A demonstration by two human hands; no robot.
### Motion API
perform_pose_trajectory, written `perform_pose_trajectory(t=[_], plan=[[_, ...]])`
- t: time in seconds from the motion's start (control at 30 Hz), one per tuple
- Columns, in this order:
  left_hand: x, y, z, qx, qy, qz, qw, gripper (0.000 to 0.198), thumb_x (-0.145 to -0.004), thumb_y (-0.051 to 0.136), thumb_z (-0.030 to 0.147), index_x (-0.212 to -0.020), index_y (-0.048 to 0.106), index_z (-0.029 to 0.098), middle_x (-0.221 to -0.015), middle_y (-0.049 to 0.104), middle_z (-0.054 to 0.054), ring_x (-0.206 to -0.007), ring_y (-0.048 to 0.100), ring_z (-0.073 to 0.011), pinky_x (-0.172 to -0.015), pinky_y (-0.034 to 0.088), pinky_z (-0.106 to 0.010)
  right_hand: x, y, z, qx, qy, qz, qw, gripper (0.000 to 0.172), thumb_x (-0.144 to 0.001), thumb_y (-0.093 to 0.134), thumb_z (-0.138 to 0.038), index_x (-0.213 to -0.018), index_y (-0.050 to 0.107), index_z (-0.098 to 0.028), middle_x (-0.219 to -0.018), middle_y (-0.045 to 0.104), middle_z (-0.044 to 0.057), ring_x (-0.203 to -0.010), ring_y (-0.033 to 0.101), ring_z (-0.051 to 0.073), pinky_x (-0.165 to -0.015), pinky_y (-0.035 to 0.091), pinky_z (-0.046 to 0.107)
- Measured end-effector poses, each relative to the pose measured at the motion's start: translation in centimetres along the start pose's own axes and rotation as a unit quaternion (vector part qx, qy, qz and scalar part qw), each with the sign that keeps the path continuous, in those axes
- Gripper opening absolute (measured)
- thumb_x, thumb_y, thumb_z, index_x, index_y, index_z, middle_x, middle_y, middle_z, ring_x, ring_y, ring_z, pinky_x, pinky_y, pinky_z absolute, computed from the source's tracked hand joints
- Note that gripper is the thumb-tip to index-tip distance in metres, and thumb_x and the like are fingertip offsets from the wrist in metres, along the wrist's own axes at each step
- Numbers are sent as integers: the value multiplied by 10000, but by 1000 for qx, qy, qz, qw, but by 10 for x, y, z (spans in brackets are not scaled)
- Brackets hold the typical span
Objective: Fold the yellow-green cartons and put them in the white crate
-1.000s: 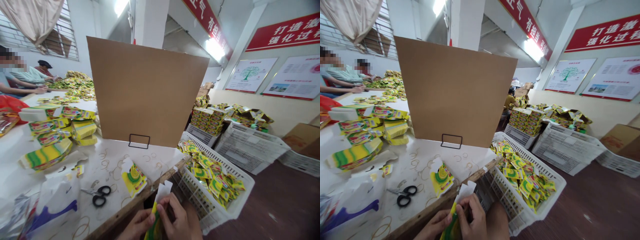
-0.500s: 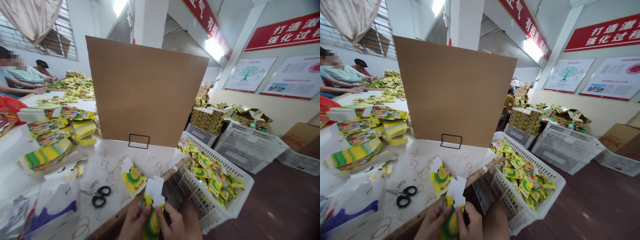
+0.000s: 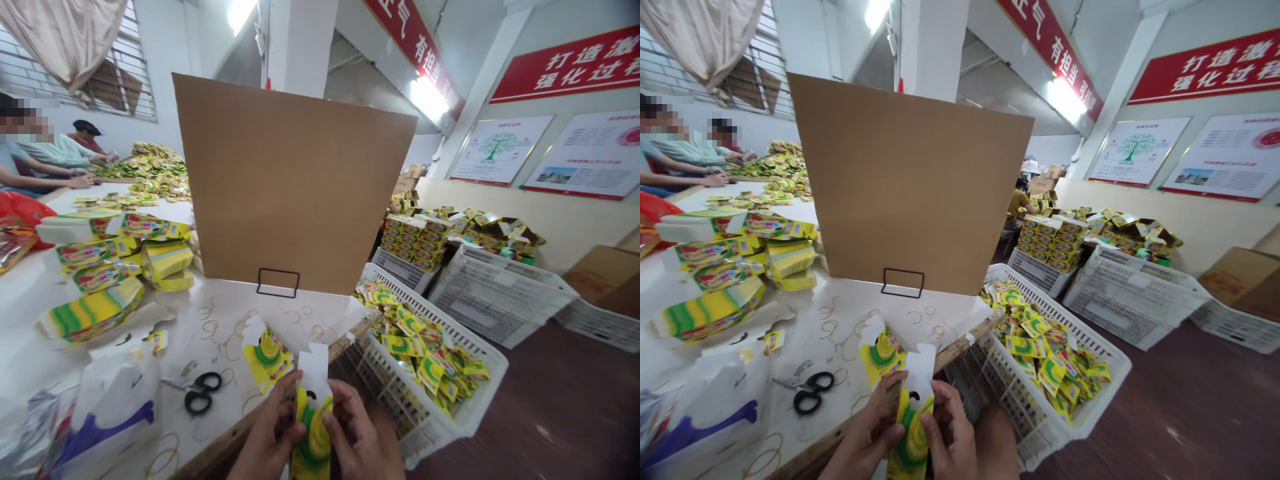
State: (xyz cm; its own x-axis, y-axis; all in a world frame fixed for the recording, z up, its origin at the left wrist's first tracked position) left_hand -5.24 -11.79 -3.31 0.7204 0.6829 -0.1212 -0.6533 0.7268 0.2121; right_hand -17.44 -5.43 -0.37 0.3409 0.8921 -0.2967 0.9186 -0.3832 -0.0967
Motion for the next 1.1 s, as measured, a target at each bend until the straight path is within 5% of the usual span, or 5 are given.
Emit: perform_pose_trajectory(t=[0.63, 0.8, 0.93, 1.0, 1.1], plan=[[0, 20, -3, 137, 6, -80, 987, 444, -718, 686, 477, -1004, 479, 208, -761, 600, -21, -684, 586, -152, -632, 431, -253, -4, -12, -18, 178, 12, -56, 982, 281, -855, 520, -408, -698, 622, -199, -579, 611, -11, -532, 571, 146, -508, 456, 198], [1, 14, -3, 92, -23, -53, 994, 654, -698, 678, 527, -1227, 430, 234, -805, 643, -54, -724, 621, -203, -693, 468, -317, -6, -10, -31, 194, -38, -49, 979, 333, -868, 507, -393, -642, 669, -209, -626, 625, 9, -587, 609, 154, -570, 474, 206], [1, 13, 0, 73, -35, -72, 994, 835, -695, 672, 542, -1376, 304, 229, -825, 666, -84, -728, 640, -236, -702, 484, -352, -1, -10, -17, 93, -24, 32, 995, 237, -842, 540, -418, -947, 648, -235, -684, 676, 17, -591, 639, 180, -557, 506, 235], [1, 15, 3, 72, -29, -81, 994, 788, -701, 677, 523, -1347, 351, 212, -850, 670, -95, -775, 647, -246, -725, 481, -352, 2, -12, -8, 41, -16, 83, 996, 419, -829, 556, -426, -1202, 514, -239, -703, 694, 15, -578, 649, 191, -548, 528, 255], [2, 15, 3, 73, -30, -56, 995, 640, -736, 662, 489, -1264, 423, 218, -899, 675, -99, -849, 648, -247, -752, 478, -342, 1, -15, -7, 60, -41, 90, 993, 377, -843, 539, -432, -1174, 579, -256, -766, 702, 33, -674, 675, 200, -610, 549, 263]])
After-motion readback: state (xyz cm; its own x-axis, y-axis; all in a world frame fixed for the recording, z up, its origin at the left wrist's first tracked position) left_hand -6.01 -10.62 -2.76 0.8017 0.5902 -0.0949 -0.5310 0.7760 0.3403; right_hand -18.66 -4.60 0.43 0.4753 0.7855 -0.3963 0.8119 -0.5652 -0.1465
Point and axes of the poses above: each hand's wrist, its own x-axis away from the middle knuckle, its own y-axis out of the palm, z = x × y, the point moved 6 cm from there along -x, towards the middle knuckle
